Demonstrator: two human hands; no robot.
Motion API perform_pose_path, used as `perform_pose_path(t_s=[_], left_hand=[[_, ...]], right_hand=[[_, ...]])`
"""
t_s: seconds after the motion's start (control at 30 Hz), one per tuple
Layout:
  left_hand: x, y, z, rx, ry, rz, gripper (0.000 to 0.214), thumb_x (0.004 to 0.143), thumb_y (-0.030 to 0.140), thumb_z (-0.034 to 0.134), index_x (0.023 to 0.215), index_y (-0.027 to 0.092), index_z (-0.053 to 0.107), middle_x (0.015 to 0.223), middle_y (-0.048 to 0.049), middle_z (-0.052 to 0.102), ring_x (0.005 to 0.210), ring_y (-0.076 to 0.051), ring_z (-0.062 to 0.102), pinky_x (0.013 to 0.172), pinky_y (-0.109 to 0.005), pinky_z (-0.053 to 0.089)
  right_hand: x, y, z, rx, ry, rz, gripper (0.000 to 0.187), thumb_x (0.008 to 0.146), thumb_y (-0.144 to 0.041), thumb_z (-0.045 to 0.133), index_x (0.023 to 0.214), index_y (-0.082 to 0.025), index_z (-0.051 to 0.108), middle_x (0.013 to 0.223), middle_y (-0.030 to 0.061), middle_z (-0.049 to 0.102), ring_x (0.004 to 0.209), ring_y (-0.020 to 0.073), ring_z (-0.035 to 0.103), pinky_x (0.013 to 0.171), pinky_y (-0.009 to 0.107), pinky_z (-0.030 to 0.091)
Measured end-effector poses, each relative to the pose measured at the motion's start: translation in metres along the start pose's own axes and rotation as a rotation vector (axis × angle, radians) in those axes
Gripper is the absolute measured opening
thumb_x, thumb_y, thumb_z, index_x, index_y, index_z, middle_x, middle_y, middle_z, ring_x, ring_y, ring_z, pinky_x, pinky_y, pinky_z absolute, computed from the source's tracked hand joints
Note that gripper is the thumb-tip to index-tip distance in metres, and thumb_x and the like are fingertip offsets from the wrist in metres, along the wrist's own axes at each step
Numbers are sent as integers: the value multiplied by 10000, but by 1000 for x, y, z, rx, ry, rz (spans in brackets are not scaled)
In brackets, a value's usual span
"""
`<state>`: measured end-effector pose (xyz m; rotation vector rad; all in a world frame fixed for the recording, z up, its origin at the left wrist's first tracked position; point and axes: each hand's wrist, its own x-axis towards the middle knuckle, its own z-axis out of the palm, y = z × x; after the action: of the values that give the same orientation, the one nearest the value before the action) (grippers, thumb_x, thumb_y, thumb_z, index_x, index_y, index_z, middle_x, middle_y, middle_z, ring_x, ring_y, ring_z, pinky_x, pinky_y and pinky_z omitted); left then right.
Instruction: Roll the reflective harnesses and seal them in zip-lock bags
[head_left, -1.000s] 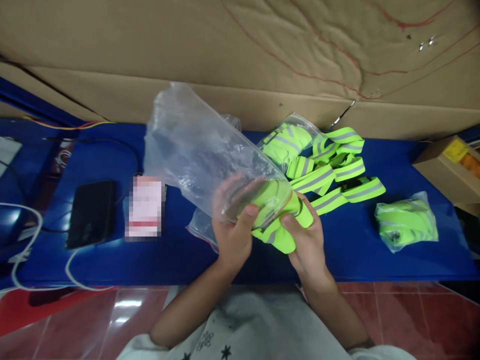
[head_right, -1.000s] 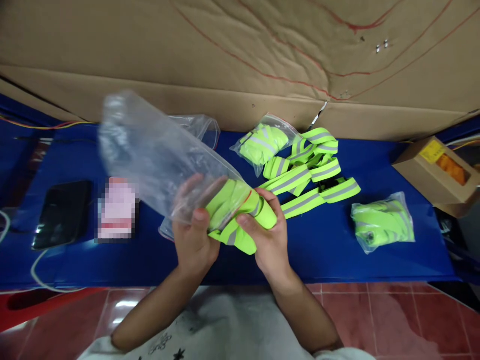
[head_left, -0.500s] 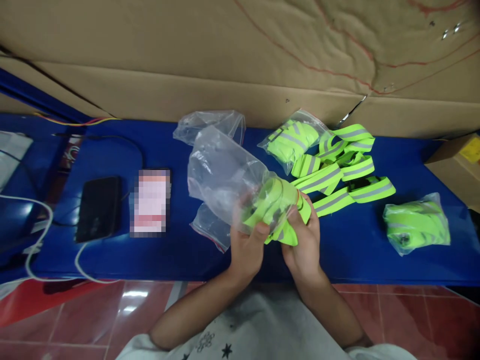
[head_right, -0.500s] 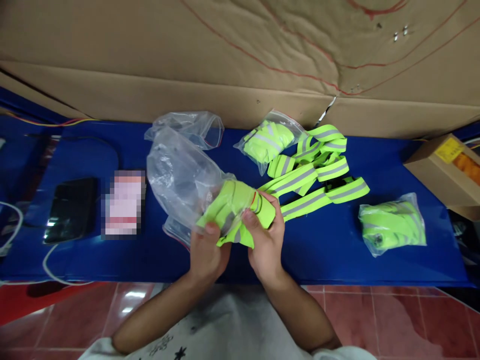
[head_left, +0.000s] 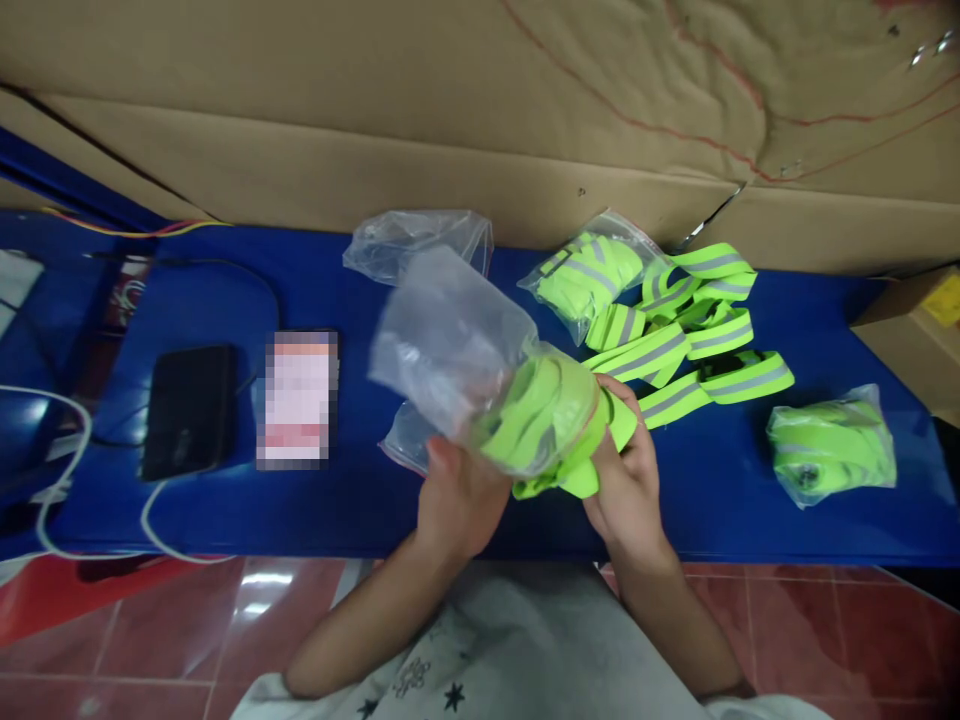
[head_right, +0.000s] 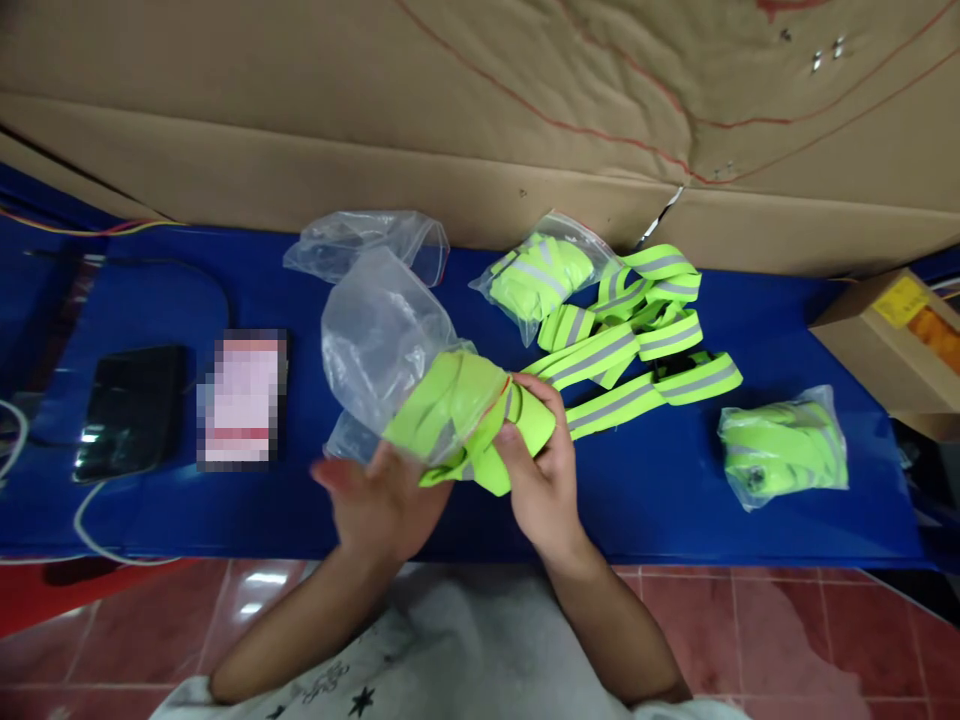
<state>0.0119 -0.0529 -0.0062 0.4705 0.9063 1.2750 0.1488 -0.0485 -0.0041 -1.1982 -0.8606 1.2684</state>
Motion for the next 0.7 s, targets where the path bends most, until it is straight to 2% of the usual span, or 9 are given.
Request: perform_pose_path(t_s=[0.1,0.17,0.23,0.33,0.37,0.43,0.5,0.57,0.7], left_hand=[[0,25,13,-81,-83,114,608,705,628,924,1247,437,726,1435,40,709,1447,-287,597,1098,-411,606],[-3,27,25,-67,-79,197,635,702,575,947,1279,477,699,1431,71,711,1458,-257,585,1119,-362,586],[-7,14,31,-25,-28,198,664,690,512,973,1294,466,700,1407,76,722,1393,-244,636,1102,-318,587],[-12,-15,22,27,35,96,587,691,487,974,1212,318,764,1284,-2,775,1209,-256,730,1081,-336,598],[-12,-21,16,25,41,69,563,709,505,957,1194,289,771,1248,-30,784,1182,-266,738,1094,-371,596],[-10,-25,4,1,32,58,588,693,559,948,1182,281,775,1207,-59,792,1192,-294,735,1103,-427,600],[-7,-15,-4,-49,45,97,671,645,689,920,1183,314,777,1247,-49,785,1275,-312,702,1089,-429,615],[-4,3,-3,-97,99,140,737,646,818,839,1205,343,770,1326,-23,761,1361,-303,655,1062,-391,633],[-3,28,12,-96,118,103,713,689,687,895,1278,317,737,1359,-33,748,1349,-299,668,1083,-379,621]], right_hand=[[-2,-2,-5,-126,-111,-81,400,962,-433,725,1321,-295,616,1236,69,701,1030,204,720,864,345,631],[-6,-4,2,-266,-89,-214,373,987,-391,688,1338,-291,610,1255,77,710,1092,223,721,924,376,628],[-11,-6,14,-338,0,-343,386,1003,-366,657,1377,-300,588,1258,79,714,1122,236,722,960,402,622],[-14,-11,29,-335,126,-398,400,1016,-364,639,1405,-306,567,1266,75,712,1118,227,728,952,392,626],[-13,-14,30,-326,114,-374,394,1023,-361,633,1406,-301,563,1294,77,707,1140,222,727,961,383,626],[-10,-21,28,-292,-38,-285,426,1044,-348,608,1459,-298,525,1431,91,664,1252,221,700,1016,375,620],[-5,-26,20,-254,-274,-222,510,1049,-338,610,1541,-317,477,1562,91,584,1376,226,640,1088,380,599],[-1,-28,10,-277,-383,-251,552,1006,-319,694,1530,-352,526,1567,65,572,1427,224,595,1151,377,556],[7,-18,3,-346,-186,-318,498,826,-256,894,1265,-347,675,1331,39,634,1274,204,640,1099,348,543]])
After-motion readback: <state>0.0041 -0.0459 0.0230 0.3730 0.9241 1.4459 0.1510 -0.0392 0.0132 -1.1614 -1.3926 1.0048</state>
